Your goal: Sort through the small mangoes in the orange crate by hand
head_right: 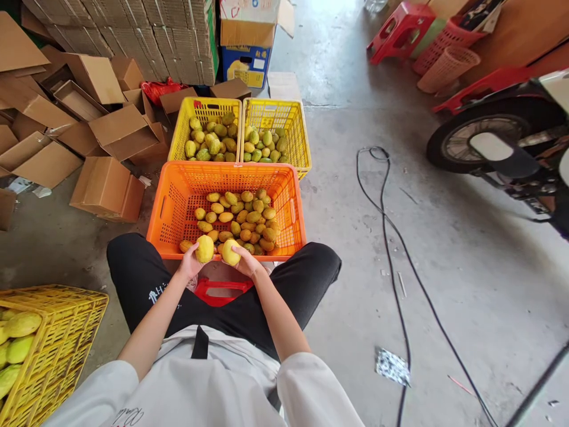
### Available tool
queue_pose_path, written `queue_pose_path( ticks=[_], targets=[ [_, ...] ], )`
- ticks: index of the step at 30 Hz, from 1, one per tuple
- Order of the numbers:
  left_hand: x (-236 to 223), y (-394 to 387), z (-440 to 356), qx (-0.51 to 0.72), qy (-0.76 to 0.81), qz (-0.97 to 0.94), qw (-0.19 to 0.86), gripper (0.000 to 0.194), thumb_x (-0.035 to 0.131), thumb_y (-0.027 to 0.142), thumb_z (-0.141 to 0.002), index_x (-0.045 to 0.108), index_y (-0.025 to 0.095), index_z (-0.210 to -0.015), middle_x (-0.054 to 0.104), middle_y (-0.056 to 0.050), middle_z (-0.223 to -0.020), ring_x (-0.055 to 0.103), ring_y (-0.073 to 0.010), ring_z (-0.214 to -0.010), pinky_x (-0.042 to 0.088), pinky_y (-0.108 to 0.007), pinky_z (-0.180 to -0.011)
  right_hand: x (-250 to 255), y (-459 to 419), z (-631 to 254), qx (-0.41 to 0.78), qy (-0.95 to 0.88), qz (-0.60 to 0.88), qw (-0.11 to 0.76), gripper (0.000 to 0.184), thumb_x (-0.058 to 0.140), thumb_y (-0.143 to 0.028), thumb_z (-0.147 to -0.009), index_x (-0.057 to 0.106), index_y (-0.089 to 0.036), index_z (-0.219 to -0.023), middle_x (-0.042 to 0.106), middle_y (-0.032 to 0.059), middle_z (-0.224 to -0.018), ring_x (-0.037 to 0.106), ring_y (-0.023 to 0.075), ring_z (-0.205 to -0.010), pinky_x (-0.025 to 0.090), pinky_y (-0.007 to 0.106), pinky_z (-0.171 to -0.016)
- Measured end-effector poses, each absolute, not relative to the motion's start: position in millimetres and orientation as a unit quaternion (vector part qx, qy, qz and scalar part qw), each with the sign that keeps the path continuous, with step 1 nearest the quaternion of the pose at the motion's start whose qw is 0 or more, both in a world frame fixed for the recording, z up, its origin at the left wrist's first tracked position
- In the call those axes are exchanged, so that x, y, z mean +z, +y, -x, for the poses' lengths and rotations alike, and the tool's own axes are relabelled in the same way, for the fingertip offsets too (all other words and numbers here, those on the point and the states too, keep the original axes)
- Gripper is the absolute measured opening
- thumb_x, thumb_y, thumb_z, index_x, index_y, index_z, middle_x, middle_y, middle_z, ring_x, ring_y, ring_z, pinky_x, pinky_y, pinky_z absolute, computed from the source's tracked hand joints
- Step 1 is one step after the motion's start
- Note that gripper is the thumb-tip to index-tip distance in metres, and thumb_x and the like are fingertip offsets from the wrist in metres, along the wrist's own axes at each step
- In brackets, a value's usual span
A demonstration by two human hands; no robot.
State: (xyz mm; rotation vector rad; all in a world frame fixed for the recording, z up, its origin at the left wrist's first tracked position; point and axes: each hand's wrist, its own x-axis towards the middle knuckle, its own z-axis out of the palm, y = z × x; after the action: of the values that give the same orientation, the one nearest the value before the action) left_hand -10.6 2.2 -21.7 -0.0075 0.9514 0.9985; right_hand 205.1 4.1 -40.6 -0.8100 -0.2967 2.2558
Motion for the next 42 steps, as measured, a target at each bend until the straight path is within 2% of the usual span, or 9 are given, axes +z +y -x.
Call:
queue_pose_path(
  ticks=[6, 10, 14, 17, 20, 24, 30, 36, 42],
  targets=[
    [-27.7, 2.4, 9.2, 0.46, 0.452, -0.024, 0.764, 0.032, 0.066, 0.026, -0.084, 0.067, 0.013, -0.113, 0.078, -0.01, -0.095, 0.071, -0.0273, -0.108, 0.054, -0.043, -0.102, -46.9, 3.3, -203.5, 0.865, -0.129, 0.327, 0.358, 0.043, 0.082, -0.034, -0.076, 0.059, -0.022, -0.112, 0.074, 0.0037, -0.101, 0.072, 0.0215, -0.09, 0.058, 0.042, -0.089],
    [-28.4, 2.2, 8.3, 0.469, 0.438, -0.038, 0.766, 0.031, 0.067, 0.026, -0.086, 0.066, 0.015, -0.115, 0.077, -0.009, -0.1, 0.071, -0.025, -0.108, 0.054, -0.04, -0.101, -43.2, 3.9, -203.0, 0.867, -0.119, 0.32, 0.363, 0.047, 0.076, -0.039, -0.081, 0.058, -0.022, -0.121, 0.074, 0.0049, -0.104, 0.072, 0.0209, -0.091, 0.057, 0.039, -0.089],
    [-29.4, 1.8, 8.6, 0.47, 0.44, -0.045, 0.764, 0.035, 0.07, 0.025, -0.085, 0.065, 0.016, -0.118, 0.077, -0.009, -0.105, 0.071, -0.0246, -0.108, 0.054, -0.039, -0.099, -34.0, 6.4, -203.5, 0.88, -0.089, 0.295, 0.362, 0.04, 0.059, -0.051, -0.088, 0.06, -0.021, -0.115, 0.074, 0.0099, -0.106, 0.071, 0.0272, -0.102, 0.058, 0.046, -0.09],
    [-28.9, 2.0, 8.9, 0.469, 0.447, -0.035, 0.761, 0.037, 0.072, 0.026, -0.085, 0.063, 0.017, -0.119, 0.076, -0.009, -0.103, 0.072, -0.0256, -0.107, 0.054, -0.041, -0.1, -31.4, 8.6, -204.5, 0.891, -0.074, 0.275, 0.355, 0.041, 0.051, -0.049, -0.088, 0.06, -0.019, -0.113, 0.074, 0.0132, -0.108, 0.07, 0.0314, -0.106, 0.058, 0.053, -0.089],
    [-25.7, 2.8, 8.5, 0.468, 0.45, -0.023, 0.76, 0.037, 0.07, 0.026, -0.086, 0.062, 0.017, -0.122, 0.077, -0.009, -0.101, 0.073, -0.025, -0.103, 0.054, -0.042, -0.1, -35.2, 9.4, -205.6, 0.891, -0.066, 0.292, 0.341, 0.035, 0.053, -0.044, -0.087, 0.06, -0.019, -0.11, 0.075, 0.0123, -0.103, 0.071, 0.0309, -0.101, 0.058, 0.054, -0.087],
    [-19.4, 3.8, 8.0, 0.464, 0.448, 0.0, 0.764, 0.034, 0.061, 0.028, -0.091, 0.062, 0.015, -0.122, 0.077, -0.01, -0.098, 0.074, -0.0245, -0.099, 0.055, -0.042, -0.099, -42.4, 7.3, -206.3, 0.876, -0.065, 0.33, 0.347, 0.026, 0.062, -0.039, -0.088, 0.059, -0.021, -0.107, 0.075, 0.0055, -0.092, 0.073, 0.0244, -0.088, 0.06, 0.046, -0.085],
    [-15.1, 4.4, 9.6, 0.479, 0.425, 0.044, 0.767, 0.045, 0.045, 0.031, -0.091, 0.063, 0.012, -0.128, 0.077, -0.015, -0.105, 0.072, -0.0312, -0.108, 0.054, -0.051, -0.098, -40.4, 4.9, -203.7, 0.867, -0.094, 0.321, 0.369, 0.039, 0.077, -0.042, -0.079, 0.057, -0.023, -0.107, 0.074, 0.0043, -0.096, 0.073, 0.0222, -0.085, 0.061, 0.041, -0.083],
    [-14.7, 5.1, 8.6, 0.466, 0.417, 0.029, 0.78, 0.045, 0.05, 0.028, -0.09, 0.062, 0.01, -0.13, 0.076, -0.016, -0.11, 0.07, -0.0314, -0.113, 0.053, -0.049, -0.101, -33.7, 6.1, -201.6, 0.869, -0.106, 0.306, 0.374, 0.05, 0.078, -0.045, -0.08, 0.057, -0.023, -0.12, 0.073, 0.0043, -0.099, 0.072, 0.0221, -0.091, 0.059, 0.04, -0.086],
    [-18.7, 3.4, 10.6, 0.474, 0.433, 0.019, 0.766, 0.04, 0.059, 0.028, -0.088, 0.062, 0.016, -0.126, 0.077, -0.011, -0.103, 0.072, -0.0288, -0.108, 0.054, -0.048, -0.102, -32.5, 5.7, -201.7, 0.868, -0.095, 0.307, 0.378, 0.043, 0.075, -0.042, -0.082, 0.056, -0.026, -0.117, 0.072, 0.0034, -0.1, 0.073, 0.0228, -0.092, 0.059, 0.044, -0.088]
  ],
)
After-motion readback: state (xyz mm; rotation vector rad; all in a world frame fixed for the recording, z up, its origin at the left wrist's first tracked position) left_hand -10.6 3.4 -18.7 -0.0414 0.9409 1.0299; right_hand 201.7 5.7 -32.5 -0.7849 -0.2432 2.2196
